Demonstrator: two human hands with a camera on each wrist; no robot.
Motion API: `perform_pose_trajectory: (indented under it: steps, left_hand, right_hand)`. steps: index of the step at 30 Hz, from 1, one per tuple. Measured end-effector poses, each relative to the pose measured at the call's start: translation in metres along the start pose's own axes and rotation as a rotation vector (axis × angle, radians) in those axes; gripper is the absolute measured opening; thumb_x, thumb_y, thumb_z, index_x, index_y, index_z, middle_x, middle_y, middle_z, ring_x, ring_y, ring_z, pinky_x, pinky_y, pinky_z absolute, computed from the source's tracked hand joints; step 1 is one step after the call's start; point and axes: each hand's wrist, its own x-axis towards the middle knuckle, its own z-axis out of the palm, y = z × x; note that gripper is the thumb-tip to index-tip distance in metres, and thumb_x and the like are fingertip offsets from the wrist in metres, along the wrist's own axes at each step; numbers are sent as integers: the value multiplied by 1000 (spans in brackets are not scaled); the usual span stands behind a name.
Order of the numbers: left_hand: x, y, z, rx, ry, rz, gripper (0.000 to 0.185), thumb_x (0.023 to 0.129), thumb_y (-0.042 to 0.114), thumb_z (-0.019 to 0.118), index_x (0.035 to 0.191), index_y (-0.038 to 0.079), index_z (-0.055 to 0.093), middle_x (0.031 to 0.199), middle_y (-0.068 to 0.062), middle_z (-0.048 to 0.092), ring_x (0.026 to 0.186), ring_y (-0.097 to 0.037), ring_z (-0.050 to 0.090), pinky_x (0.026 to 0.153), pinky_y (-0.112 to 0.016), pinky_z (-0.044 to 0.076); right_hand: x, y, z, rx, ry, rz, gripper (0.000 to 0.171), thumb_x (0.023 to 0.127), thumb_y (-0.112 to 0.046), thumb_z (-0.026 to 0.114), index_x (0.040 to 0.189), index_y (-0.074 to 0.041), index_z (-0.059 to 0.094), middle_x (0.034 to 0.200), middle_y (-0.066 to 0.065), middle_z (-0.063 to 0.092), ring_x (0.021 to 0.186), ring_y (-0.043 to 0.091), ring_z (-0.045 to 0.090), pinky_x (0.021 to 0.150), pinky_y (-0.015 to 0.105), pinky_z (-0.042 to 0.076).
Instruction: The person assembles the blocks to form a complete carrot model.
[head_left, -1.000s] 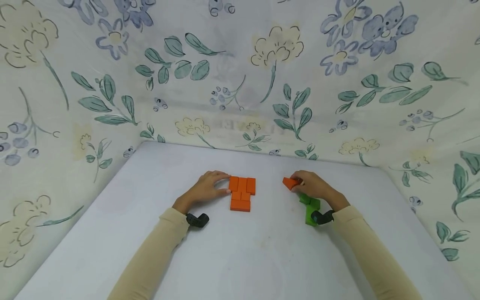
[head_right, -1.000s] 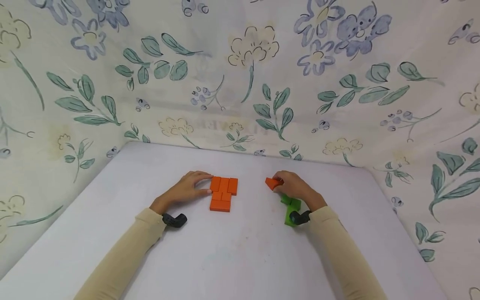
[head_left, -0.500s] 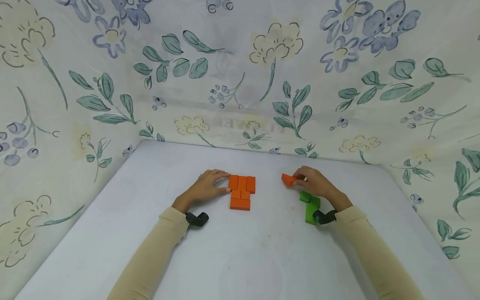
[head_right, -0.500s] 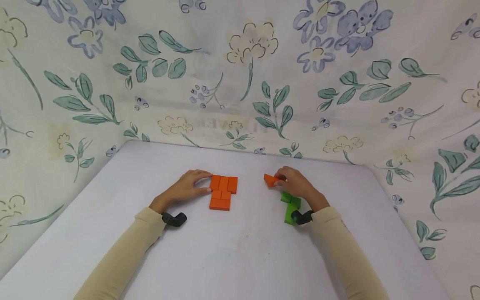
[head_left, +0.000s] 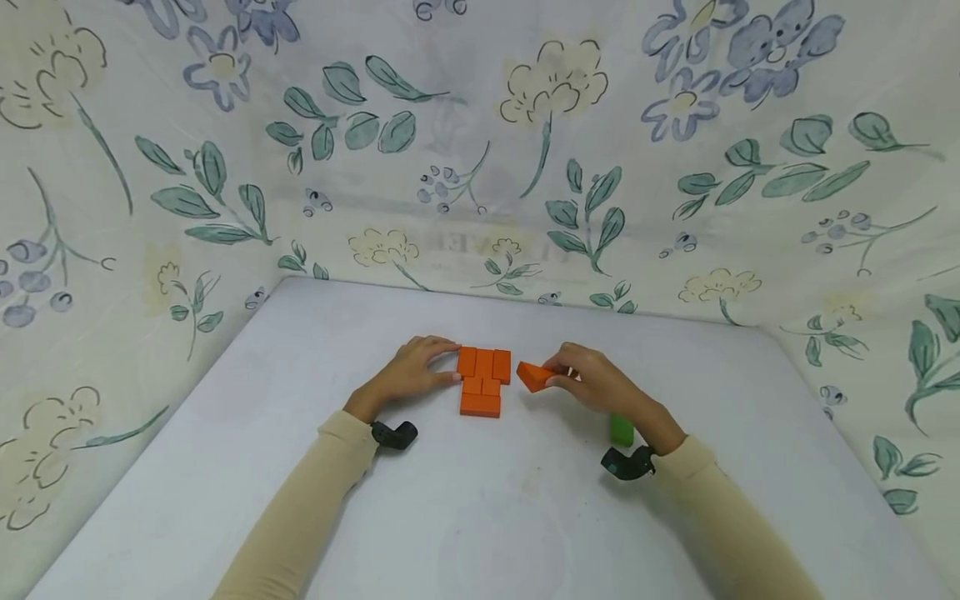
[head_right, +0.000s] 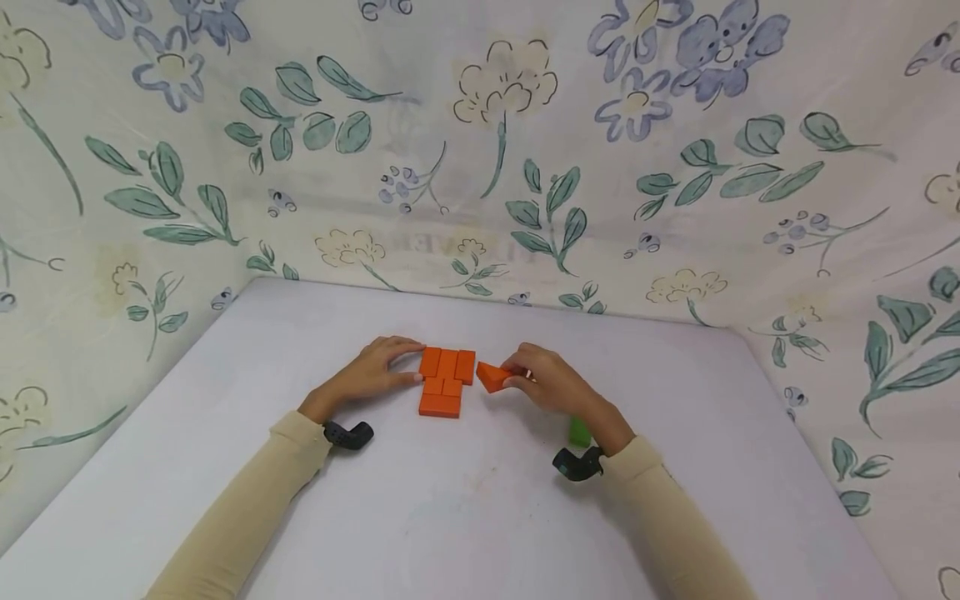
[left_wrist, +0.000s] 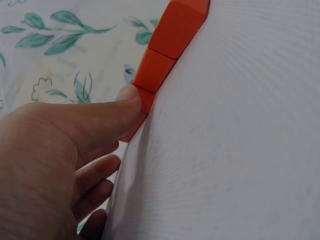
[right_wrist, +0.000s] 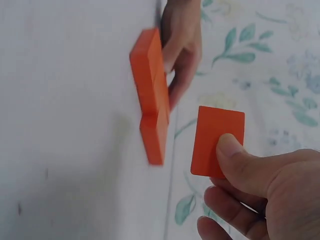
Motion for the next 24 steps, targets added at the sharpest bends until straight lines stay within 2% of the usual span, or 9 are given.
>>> perform_pose_trajectory:
  steps: [3, 8, 14, 19, 24]
  left_hand:
    - [0, 0, 1, 3, 2, 1, 62, 92, 46, 68, 146, 20, 52, 154, -8, 45, 142, -31, 37, 116, -56, 29]
    - [-1, 0, 1, 4, 5, 8, 61, 92, 45, 68, 146, 20, 53, 154, -8, 46, 142, -32, 37, 116, -57, 29]
    - [0, 0, 0, 1, 8, 14, 61, 92, 45, 68, 146, 20, 53, 154, -8, 46, 142, -32, 37, 115, -57, 29]
    - [-1, -3, 1, 4, 11, 28, 62, 92, 46, 68, 146, 19, 53, 153, -8, 47, 141, -32, 38, 115, -57, 29]
    - [-1, -4, 0, -6, 12, 35, 62, 92, 48, 68, 146, 20, 53, 153, -8, 47, 141, -31, 38, 115, -57, 28]
  right_hand:
    - [-1, -12, 6, 25, -3, -76, 18, 90, -10, 73, 107, -4, 73, 90, 0, 62, 83, 12, 58, 74, 23, 53]
    - [1, -27, 15, 60, -14, -154, 17, 90, -7, 72, 107, -5, 73, 91, 1, 63, 82, 11, 54, 71, 20, 50]
    - [5, -38, 29, 52, -41, -194, 20, 90, -7, 72, 109, -5, 73, 95, 3, 66, 86, 12, 58, 75, 20, 54]
    - [10, -43, 43, 21, -51, -218, 19, 90, -7, 73, 108, -5, 73, 98, 5, 69, 89, 14, 61, 82, 26, 57]
    - [11, -45, 57, -40, -34, -204, 16, 90, -8, 73, 106, -8, 74, 100, 3, 66, 91, 14, 60, 86, 29, 57]
